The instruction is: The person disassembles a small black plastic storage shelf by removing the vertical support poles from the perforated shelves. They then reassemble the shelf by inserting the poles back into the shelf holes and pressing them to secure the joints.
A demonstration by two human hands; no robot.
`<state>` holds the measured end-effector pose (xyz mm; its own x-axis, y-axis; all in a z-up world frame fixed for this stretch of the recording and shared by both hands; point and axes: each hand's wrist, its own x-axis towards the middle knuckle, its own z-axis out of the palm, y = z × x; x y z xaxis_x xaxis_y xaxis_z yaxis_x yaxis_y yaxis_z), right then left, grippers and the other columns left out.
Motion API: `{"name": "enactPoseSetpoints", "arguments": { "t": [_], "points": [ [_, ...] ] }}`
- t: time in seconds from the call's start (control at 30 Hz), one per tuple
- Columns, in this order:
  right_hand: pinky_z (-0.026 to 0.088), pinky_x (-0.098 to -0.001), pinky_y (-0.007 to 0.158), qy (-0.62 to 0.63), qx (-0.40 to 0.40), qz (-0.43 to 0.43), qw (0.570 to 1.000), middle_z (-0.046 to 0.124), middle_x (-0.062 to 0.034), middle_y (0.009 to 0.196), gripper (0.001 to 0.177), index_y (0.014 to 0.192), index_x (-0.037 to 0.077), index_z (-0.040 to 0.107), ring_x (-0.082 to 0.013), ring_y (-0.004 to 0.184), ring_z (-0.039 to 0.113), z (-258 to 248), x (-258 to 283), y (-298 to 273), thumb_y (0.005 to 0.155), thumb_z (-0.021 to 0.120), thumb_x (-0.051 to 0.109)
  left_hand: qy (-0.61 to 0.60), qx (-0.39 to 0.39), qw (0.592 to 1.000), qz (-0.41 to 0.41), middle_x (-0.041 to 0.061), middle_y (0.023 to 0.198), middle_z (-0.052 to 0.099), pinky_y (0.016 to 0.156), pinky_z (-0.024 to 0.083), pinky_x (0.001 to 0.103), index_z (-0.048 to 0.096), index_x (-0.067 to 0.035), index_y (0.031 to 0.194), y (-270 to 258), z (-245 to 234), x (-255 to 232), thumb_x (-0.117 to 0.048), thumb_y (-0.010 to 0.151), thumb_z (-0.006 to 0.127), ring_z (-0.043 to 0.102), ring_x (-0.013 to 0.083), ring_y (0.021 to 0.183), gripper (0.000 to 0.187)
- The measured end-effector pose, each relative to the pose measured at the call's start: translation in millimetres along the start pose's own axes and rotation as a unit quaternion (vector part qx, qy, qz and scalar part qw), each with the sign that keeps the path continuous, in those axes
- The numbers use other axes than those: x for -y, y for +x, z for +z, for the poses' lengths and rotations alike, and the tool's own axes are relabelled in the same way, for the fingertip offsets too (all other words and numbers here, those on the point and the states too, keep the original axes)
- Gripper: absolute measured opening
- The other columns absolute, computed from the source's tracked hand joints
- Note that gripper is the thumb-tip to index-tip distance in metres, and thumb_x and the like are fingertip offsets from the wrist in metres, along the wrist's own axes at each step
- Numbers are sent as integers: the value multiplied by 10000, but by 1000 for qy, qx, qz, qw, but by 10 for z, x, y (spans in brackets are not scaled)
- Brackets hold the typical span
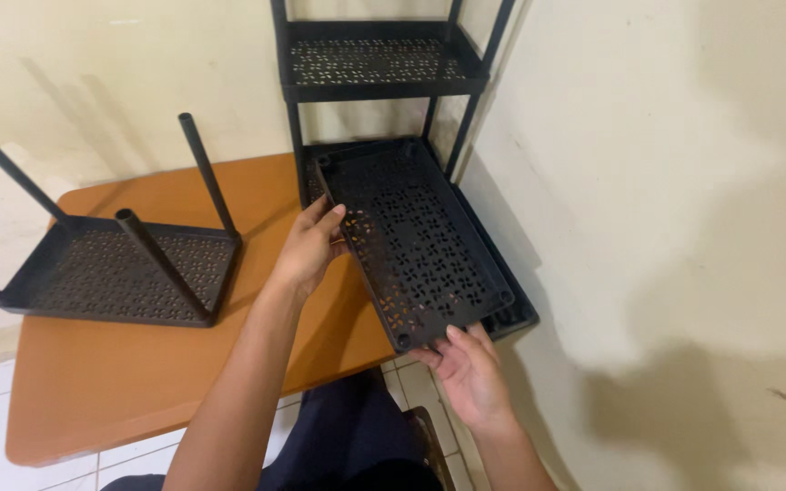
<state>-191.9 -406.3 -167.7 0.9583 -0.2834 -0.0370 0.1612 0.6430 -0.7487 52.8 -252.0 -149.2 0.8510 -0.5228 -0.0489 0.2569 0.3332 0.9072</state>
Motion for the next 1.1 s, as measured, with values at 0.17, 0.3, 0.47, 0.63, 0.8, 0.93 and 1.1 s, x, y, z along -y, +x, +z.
{"name": "enactPoseSetpoints", "arguments": {
  "t": [0.17, 0.3, 0.47, 0.63, 0.8, 0.93, 1.1],
  "points": [
    [524, -491, 992, -10, -77, -6, 997, 555, -218, 1370, 616, 1537, 66, 333, -339, 1190, 618, -92, 242, -84, 951, 506, 144, -23, 7, 999, -29, 21, 1066, 707, 815, 578, 372, 581, -86, 1322, 167, 63, 235, -181, 1052, 484, 667, 144, 926, 302],
    [518, -493, 1028, -28, -163, -40, 985, 473, -214, 1458, 752, 1579, 80, 198, -370, 1233, 601, -173, 428, -118, 888, 490, 114, 15, -23, 999, -35, 18, 1083, 695, 791, 581, 372, 577, -98, 1319, 202, 146, 286, -169, 1045, 487, 659, 137, 927, 297],
    [525, -488, 1017, -269, -182, -117, 939, 435, -136, 1542, 701, 1523, 52, 347, -303, 1360, 534, -244, 675, -150, 854, 553, 85, 41, -44, 998, -35, 36, 1081, 682, 749, 566, 366, 576, -92, 1320, 240, 212, 305, -163, 1039, 484, 650, 153, 909, 303],
    [501, -482, 1066, -611, -145, -220, 746, 625, -124, 1412, 483, 1341, 57, 634, -277, 1303, 601, -174, 670, -80, 879, 685, 188, 67, -48, 996, -40, 48, 1056, 668, 743, 579, 376, 566, -81, 1339, 312, 201, 404, -167, 1041, 505, 623, 163, 879, 317],
    [345, -504, 1149, -761, 57, -259, 592, 587, -140, 1444, 548, 1334, 60, 641, -346, 1376, 496, 182, 270, -28, 861, 749, 314, 69, -42, 995, -61, 32, 1044, 681, 725, 576, 370, 578, -59, 1317, 436, 194, 545, -192, 1035, 508, 640, 155, 845, 320],
    [352, -494, 1131, -803, 100, -240, 536, 552, -179, 1467, 529, 1378, 29, 596, -349, 1377, 486, 347, 196, 105, 919, 684, 279, 110, -59, 990, -73, 60, 949, 669, 670, 560, 339, 587, -76, 1330, 509, 171, 657, -228, 1030, 534, 631, 167, 764, 340],
    [421, -431, 1099, -818, 95, -238, 514, 573, -165, 1472, 476, 1403, 4, 576, -297, 1338, 551, 313, 149, 208, 974, 607, 209, 101, -44, 992, -65, 69, 846, 654, 614, 538, 313, 601, -35, 1316, 558, 149, 786, -255, 1030, 560, 632, 180, 696, 363]
  ]
}}
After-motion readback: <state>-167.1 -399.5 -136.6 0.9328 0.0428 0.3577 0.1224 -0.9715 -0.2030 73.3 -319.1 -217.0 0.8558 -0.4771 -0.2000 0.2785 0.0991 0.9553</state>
